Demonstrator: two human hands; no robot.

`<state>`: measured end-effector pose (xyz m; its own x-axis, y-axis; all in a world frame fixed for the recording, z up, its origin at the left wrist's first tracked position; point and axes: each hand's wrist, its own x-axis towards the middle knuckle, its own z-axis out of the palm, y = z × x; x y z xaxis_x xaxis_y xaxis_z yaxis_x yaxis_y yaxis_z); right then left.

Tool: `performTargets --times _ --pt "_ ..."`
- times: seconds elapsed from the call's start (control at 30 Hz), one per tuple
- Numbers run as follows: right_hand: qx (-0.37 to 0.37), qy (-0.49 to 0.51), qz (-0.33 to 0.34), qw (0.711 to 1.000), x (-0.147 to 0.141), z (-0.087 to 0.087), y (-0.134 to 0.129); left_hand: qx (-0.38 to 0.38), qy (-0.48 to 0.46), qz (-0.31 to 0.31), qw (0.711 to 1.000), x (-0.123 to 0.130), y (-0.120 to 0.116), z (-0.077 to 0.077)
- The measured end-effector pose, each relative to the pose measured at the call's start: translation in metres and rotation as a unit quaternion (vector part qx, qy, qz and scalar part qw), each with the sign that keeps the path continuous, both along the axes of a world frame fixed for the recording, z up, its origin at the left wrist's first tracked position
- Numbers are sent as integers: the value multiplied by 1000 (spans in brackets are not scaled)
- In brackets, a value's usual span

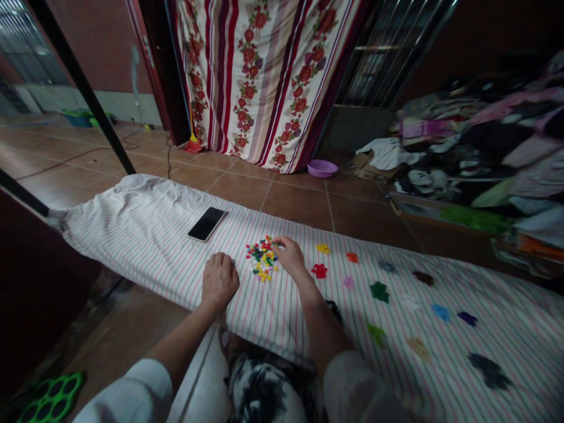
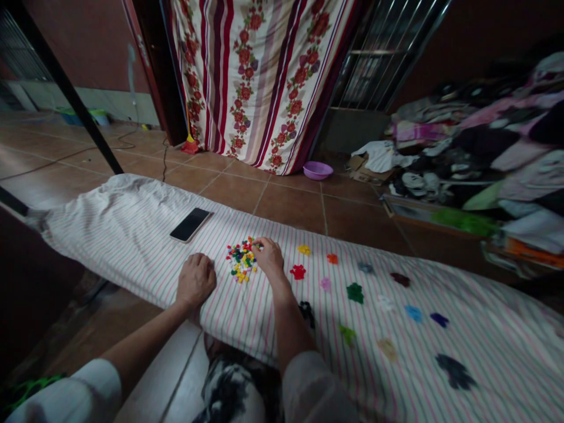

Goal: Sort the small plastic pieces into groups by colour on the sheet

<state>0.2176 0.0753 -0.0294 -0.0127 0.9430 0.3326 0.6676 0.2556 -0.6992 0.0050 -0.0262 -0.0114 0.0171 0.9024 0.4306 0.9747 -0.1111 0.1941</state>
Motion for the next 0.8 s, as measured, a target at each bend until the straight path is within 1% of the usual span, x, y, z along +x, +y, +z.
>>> performTargets --times 0.13,0.3,0.4,0.53,0.63,0.8 --pt "1 46 -4 999 2 5 -5 -5 2 1 1000 0 0 1" --pt "-21 69 -33 997 7 18 -17 -5 8 -1 1000 -1 0 1" --pt "-17 81 -47 996 16 25 -21 -6 13 2 1000 -1 0 3" --pt "-18 88 -55 994 32 31 -28 -12 20 0 1000 -1 -1 5" --pt "-22 74 -56 995 47 38 -38 -6 28 2 1000 -1 -1 5" --pt "-20 28 -83 996 83 54 -59 -5 39 0 999 -2 -2 5"
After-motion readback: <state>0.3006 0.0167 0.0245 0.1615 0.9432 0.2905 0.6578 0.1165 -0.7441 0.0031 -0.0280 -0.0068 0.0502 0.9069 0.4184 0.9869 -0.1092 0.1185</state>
